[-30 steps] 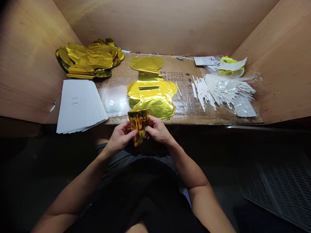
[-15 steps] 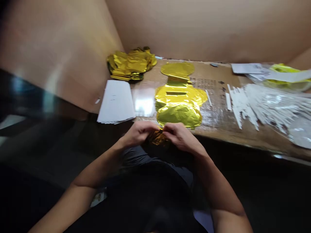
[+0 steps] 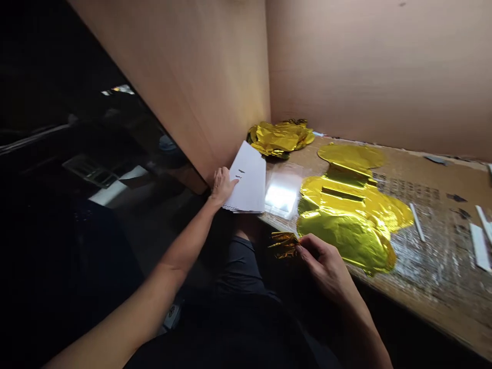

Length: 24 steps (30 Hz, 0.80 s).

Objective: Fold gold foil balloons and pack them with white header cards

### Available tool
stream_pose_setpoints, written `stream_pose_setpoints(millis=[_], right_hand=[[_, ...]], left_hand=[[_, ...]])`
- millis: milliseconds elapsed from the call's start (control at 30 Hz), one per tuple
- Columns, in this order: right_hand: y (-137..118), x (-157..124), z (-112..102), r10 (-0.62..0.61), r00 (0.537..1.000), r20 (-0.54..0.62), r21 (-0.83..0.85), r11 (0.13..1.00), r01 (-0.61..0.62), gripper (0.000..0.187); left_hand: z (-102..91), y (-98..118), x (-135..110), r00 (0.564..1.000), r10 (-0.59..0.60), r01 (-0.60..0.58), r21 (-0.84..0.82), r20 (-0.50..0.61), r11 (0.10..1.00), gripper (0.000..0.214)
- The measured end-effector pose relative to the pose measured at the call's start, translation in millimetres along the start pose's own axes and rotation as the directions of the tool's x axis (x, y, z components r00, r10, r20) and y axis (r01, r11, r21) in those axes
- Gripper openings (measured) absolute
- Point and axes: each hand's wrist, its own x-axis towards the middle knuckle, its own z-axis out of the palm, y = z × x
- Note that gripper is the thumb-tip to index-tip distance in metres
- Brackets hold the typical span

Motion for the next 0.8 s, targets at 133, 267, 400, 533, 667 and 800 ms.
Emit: stream_pose_setpoints(millis=[133,267,400,533,667,800], right_hand=[[-2.2,7.3,2.9,-0.028,1.0,0.009,0.228,0.973,0.026,0.026],[-23.0,24.7,19.6,-0.085,0.982,-0.168,0.388,0.91,0.145,0.024],[-36.1,43.1,31.7,-0.055,0.942,-0.33,0.307,0.938,0.163,0.025],[-30.1,35.6,13.2,0.057,0.974,-0.218,0.225,0.974,-0.007,0.026],[-28.1,16.4,-6.3,0.072,0.969,-0.235,-0.05,0.995,-0.086,0.018],[-25.1,10.1,-15.4,0.068,0.968,-0.241,-0.243,0.961,-0.128,0.015]], left_hand=[[-27.7,1.8,-12.3,0.998,-0.029,0.022,-0.157,-0.047,0.987,0.021],[-23.0,35.8,-68.0,0.999,-0.008,-0.019,-0.61,-0.042,0.792,0.037],[-3.2,74.0,-134.5,0.971,0.079,0.163,-0.866,0.226,0.473,0.051],[5.9,71.2,-140.1,0.654,0.309,0.616,-0.723,0.69,0.313,0.08],[24.3,76.9,-123.5,0.433,0.333,0.776,-0.535,0.838,0.335,0.069],[35.9,104.4,-128.6,0.401,0.407,0.678,-0.565,0.821,0.471,0.048]])
